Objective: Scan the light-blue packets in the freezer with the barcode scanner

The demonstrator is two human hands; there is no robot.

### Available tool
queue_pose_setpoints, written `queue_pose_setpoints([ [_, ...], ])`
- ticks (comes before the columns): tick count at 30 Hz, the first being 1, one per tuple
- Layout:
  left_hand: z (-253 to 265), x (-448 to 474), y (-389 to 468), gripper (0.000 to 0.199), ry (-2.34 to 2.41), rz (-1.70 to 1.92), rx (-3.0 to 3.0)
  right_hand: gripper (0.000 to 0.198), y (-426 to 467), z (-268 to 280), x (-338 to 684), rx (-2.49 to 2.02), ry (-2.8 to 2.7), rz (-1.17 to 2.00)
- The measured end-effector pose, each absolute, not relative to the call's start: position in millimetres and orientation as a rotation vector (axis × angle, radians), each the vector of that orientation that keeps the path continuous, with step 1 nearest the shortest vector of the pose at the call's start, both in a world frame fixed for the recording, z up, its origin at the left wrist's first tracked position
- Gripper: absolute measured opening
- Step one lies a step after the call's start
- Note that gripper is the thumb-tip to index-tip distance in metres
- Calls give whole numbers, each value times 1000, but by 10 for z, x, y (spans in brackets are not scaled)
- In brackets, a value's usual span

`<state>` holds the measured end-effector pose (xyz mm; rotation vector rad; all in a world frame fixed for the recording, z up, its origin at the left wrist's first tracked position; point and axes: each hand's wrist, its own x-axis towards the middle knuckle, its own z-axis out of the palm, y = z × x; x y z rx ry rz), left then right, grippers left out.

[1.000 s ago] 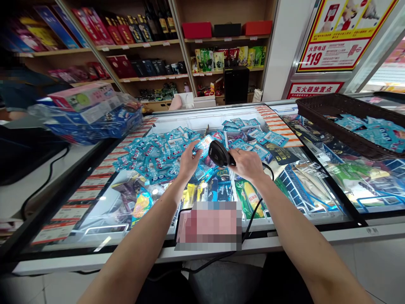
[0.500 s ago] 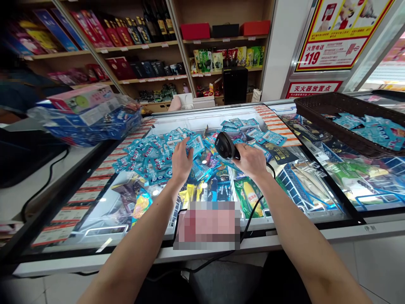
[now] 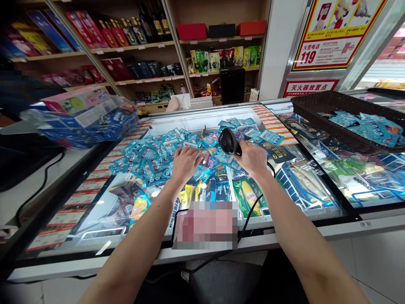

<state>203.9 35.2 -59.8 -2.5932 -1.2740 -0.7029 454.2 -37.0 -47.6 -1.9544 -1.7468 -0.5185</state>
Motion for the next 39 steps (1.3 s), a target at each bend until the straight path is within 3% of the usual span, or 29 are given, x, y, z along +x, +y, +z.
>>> queue_pose_setpoints([
  [6, -609, 2036, 362, 35, -1291, -739, -2514, 36, -369, -452, 4551, -1992, -1691, -528],
  [14, -547, 2156, 336, 39, -813, -551, -2996, 37, -368, -455, 4523, -2004, -1744, -485],
  [23, -594, 2150, 366, 34, -1084, -686, -2829, 34, -373, -466, 4494, -1995, -1771, -484],
  [28, -653, 2149, 417, 53, -1100, -628, -2912, 34, -372, -475, 4495, -1983, -1772, -491],
  [39, -618, 2107, 425, 54, -1122, -713, -2997, 33, -371, -477, 4504, -2015, -1755, -468],
])
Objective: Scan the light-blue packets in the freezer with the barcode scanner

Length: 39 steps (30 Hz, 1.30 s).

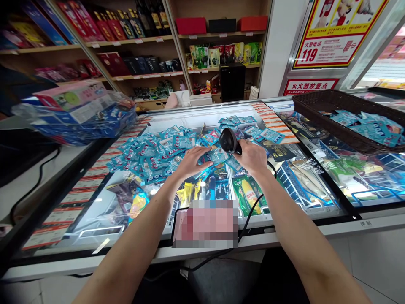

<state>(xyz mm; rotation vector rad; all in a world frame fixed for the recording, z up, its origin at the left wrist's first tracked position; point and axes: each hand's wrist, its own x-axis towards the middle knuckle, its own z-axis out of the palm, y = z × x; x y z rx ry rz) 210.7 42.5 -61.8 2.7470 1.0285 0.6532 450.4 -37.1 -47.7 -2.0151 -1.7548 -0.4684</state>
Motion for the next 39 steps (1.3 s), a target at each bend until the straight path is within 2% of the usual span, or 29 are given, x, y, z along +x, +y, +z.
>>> queue_pose_setpoints([
  [20, -574, 2075, 494, 67, 1190, 644, 2482, 34, -376, -469, 4499, -2019, -1788, -478],
  [27, -659, 2089, 531, 60, 1259, 884, 2227, 32, -382, -484, 4487, -1933, -1761, -516],
  [33, -691, 2059, 593, 42, 1218, 1159, 2066, 34, -388, -497, 4472, -1855, -1824, -552],
  [39, -709, 2041, 601, 38, 1250, 1177, 2175, 33, -405, -508, 4423, -1659, -2043, -545],
])
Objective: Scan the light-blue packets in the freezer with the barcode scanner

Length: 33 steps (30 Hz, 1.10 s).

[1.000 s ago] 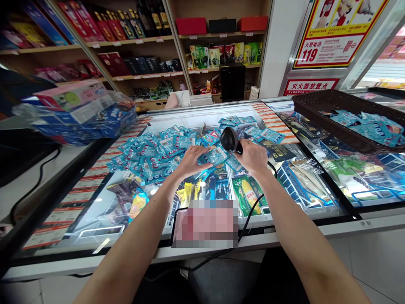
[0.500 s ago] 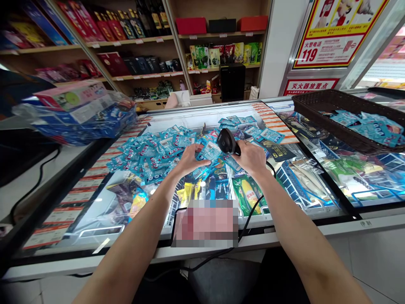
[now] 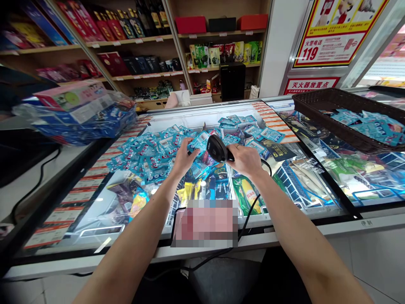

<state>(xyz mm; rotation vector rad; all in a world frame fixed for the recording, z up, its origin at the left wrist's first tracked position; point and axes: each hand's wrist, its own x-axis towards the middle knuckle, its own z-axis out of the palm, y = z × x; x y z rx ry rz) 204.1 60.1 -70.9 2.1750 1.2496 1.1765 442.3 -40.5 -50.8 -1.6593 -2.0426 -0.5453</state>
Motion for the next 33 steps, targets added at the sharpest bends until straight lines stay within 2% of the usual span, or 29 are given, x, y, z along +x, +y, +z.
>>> queue_pose_setpoints([
  [23, -723, 2034, 598, 41, 1307, 1123, 2259, 33, -408, -521, 4412, -1627, -2081, -529],
  [30, -720, 2065, 566, 42, 1329, 1183, 2316, 36, -389, -523, 4436, -1796, -1961, -515],
  [33, -698, 2071, 539, 49, 1375, 1249, 2399, 35, -382, -509, 4468, -1891, -1871, -508],
])
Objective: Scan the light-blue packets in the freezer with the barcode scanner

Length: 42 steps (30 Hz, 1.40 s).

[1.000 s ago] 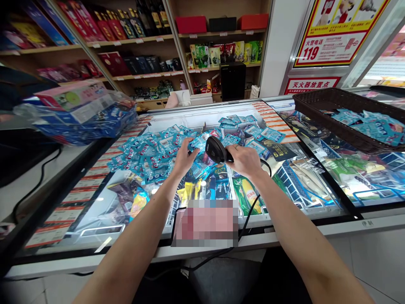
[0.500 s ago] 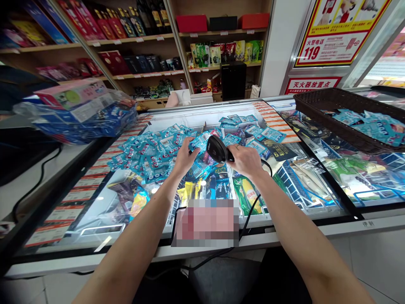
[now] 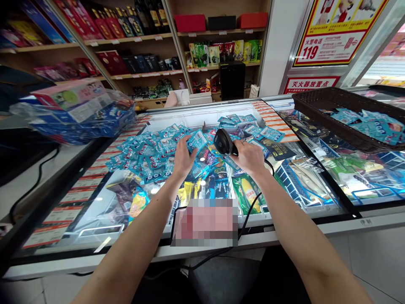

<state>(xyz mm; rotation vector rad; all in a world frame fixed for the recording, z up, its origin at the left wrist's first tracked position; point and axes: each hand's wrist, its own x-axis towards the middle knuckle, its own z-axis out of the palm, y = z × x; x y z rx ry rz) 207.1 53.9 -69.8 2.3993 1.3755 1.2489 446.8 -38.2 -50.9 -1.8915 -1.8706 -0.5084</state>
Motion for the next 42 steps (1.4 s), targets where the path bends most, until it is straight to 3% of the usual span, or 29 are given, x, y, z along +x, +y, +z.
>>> queue_pose_setpoints([
  [3, -659, 2061, 492, 54, 1485, 1275, 2491, 34, -378, -494, 4496, -1944, -1797, -499],
  [8, -641, 2070, 445, 24, 1413, 979, 2780, 33, -376, -485, 4508, -1979, -1748, -471],
  [11, -658, 2093, 447, 26, 1403, 869, 2848, 33, -379, -476, 4508, -1988, -1743, -459],
  [21, -672, 2094, 440, 38, 1631, 1010, 2717, 36, -358, -416, 4588, -2106, -1612, -411],
  [42, -592, 2275, 461, 47, 1042, 670, 2997, 31, -307, -391, 4710, -2126, -1480, -355],
])
